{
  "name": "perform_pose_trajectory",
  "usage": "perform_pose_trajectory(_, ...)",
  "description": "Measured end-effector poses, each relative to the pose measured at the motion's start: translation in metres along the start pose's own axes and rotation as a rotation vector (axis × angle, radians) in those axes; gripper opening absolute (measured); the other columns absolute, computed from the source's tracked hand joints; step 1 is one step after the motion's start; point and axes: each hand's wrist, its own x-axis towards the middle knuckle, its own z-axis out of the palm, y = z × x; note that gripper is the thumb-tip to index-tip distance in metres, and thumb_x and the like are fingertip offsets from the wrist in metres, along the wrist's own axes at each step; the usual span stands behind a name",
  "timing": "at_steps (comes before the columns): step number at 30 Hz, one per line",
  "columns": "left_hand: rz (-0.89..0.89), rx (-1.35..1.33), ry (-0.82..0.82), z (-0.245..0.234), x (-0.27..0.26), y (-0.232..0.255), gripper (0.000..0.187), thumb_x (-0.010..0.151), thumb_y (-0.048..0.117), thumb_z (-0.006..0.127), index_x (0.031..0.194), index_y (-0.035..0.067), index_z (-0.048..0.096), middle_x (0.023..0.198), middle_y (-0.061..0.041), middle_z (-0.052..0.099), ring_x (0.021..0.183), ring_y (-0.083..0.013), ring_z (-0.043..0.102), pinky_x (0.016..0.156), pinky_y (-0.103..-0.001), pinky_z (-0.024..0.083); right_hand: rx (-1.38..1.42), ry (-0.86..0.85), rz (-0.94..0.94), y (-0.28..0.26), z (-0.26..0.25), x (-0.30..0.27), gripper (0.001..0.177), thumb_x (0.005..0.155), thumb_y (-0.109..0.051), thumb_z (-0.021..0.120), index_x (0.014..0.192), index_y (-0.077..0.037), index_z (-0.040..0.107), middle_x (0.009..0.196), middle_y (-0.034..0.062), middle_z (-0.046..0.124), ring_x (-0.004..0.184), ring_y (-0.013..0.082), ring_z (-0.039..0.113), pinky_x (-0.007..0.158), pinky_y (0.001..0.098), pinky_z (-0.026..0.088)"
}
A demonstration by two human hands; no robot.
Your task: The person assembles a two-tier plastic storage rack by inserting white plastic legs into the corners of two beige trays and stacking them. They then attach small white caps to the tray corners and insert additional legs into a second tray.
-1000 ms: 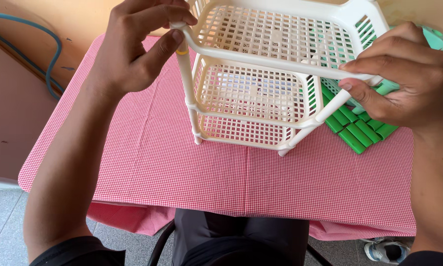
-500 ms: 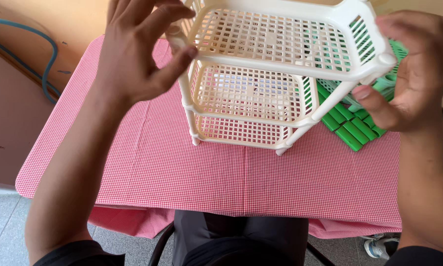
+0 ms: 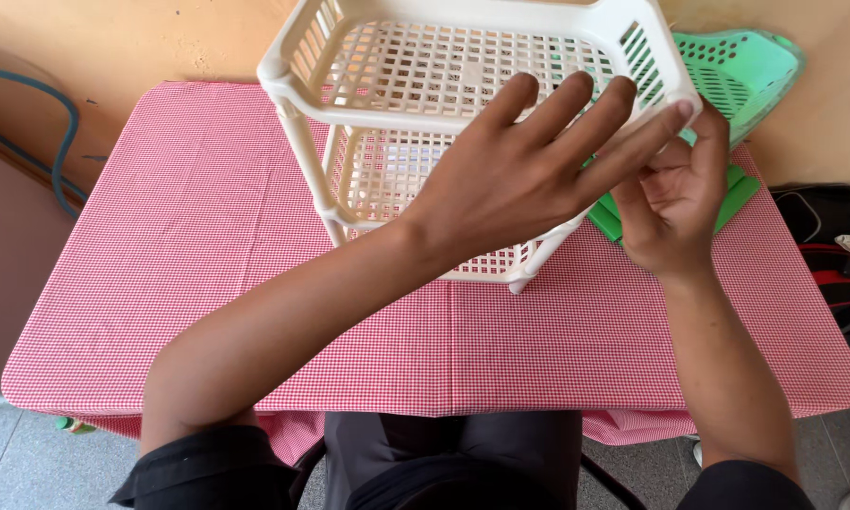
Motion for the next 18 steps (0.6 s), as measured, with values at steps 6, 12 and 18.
perform_pose_trajectory(6, -0.036, -0.107, -0.044, 0.022, 0.003, 0.009, 0.066, 0.104, 0.013, 0.065, 0.158, 0.004, 0.027, 0.091, 0.001, 0.051, 0.085, -0.012, 0.054, 0.068, -0.028, 0.045, -0.052, 0.031, 0.045, 0.003, -0.003, -0.003, 0.064, 0.109, -0.006, 0.064, 0.157, -0.001, 0.021, 0.132, 0.0218, 0.068, 0.12, 0.0206, 0.069, 0.104, 0.0305, 0.058)
perform_pose_trajectory(12, -0.049, -0.196, -0.035, 0.027, 0.003, 0.0, 0.067, 0.105, 0.004, 0.066, 0.159, 0.005, 0.027, 0.093, 0.001, 0.054, 0.086, -0.0114, 0.056, 0.073, -0.028, 0.05, -0.045, 0.0, 0.009, 0.008, -0.005, -0.004, 0.049, 0.114, -0.006, 0.067, 0.151, 0.001, 0.035, 0.119, 0.016, 0.07, 0.11, 0.0164, 0.07, 0.096, 0.0279, 0.06)
perform_pose_trajectory(18, -0.145, -0.311, -0.023, 0.022, 0.008, -0.015, 0.083, 0.092, 0.008, 0.065, 0.162, 0.013, 0.022, 0.106, 0.0, 0.056, 0.101, -0.0136, 0.061, 0.089, -0.028, 0.056, -0.05, 0.001, 0.068, 0.002, -0.003, -0.004, 0.039, 0.111, -0.006, 0.068, 0.143, 0.004, 0.046, 0.112, 0.013, 0.071, 0.105, 0.0151, 0.071, 0.094, 0.027, 0.06)
